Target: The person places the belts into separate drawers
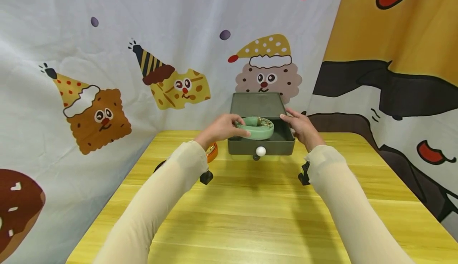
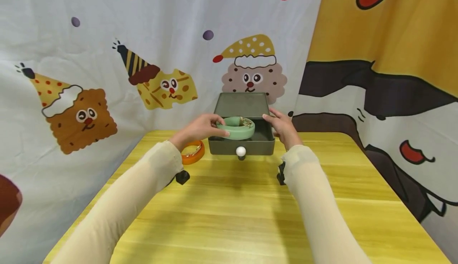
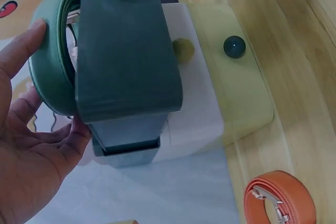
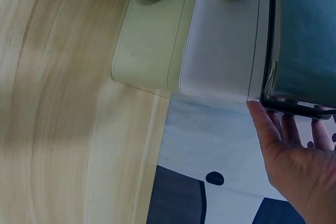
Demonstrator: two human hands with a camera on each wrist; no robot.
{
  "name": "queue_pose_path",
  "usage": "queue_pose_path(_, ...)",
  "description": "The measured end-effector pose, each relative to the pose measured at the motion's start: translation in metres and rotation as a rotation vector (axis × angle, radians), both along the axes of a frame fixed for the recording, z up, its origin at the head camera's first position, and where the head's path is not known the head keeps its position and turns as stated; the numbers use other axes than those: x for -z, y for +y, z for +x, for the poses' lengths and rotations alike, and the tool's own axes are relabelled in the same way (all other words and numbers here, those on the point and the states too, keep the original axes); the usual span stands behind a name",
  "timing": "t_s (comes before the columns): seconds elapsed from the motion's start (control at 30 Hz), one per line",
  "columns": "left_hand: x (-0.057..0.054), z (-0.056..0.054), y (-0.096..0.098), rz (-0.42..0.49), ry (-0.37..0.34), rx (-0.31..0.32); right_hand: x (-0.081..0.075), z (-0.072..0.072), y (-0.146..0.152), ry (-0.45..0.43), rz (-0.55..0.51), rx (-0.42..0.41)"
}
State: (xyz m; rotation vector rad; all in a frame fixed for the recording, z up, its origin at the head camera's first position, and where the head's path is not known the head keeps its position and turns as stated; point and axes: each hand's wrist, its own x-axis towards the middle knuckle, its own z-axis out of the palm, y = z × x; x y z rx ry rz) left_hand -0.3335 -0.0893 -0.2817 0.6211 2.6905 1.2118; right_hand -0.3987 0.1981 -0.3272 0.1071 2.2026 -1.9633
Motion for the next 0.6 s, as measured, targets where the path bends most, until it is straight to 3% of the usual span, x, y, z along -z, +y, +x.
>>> queue_pose_path(0.37, 0.005, -0.006, 0.019, -0.07, 0.005, -0.029, -0.001, 0.001, -0.001, -0.001, -0.011, 0.006)
queue_pose_path(0.6, 0.009, -0.012, 0.033, -0.18, 0.082, -0.054, -0.001, 0.002, -0.002, 0.002, -0.014, 0.005)
